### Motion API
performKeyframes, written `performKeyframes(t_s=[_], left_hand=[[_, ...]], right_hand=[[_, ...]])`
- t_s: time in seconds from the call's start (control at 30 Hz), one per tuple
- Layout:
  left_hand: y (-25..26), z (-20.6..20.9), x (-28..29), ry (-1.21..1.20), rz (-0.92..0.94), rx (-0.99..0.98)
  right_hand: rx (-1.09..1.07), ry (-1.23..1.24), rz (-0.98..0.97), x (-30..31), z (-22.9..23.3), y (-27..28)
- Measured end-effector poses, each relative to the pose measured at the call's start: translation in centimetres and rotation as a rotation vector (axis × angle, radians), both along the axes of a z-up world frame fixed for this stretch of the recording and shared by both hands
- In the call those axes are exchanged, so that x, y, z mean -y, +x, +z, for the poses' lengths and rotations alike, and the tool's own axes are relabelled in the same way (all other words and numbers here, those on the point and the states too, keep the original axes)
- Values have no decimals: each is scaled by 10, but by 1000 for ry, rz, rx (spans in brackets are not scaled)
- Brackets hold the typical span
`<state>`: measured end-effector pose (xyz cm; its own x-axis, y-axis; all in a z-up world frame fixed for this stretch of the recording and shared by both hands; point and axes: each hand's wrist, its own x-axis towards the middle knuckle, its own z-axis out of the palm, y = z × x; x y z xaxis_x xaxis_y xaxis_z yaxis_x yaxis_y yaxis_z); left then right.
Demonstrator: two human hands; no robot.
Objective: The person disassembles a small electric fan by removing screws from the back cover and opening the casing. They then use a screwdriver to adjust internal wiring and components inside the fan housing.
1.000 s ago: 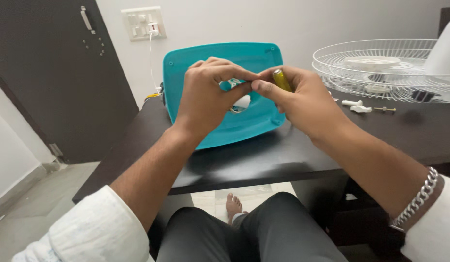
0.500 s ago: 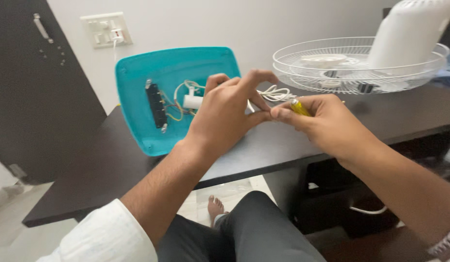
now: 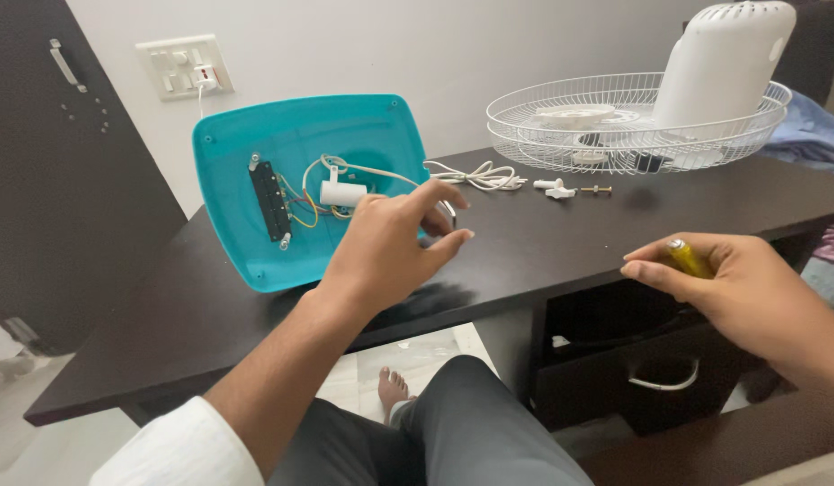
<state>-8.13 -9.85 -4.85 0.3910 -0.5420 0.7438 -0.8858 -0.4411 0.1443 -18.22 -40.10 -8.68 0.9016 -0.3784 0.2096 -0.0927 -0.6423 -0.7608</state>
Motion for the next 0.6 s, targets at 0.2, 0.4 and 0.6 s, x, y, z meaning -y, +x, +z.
performKeyframes(t_s=[0.2,0.4,0.6], left_hand=[[-8,-8,-26,-10,85,-174],[-17,-10,-46,30,148,-216],[-22,-14,-51,4,207,-245]], right_hand=[[71,-316,2,-4,10,22],[-17,-498,101,-22,36,99],[-20,-659,225,-33,34,168]])
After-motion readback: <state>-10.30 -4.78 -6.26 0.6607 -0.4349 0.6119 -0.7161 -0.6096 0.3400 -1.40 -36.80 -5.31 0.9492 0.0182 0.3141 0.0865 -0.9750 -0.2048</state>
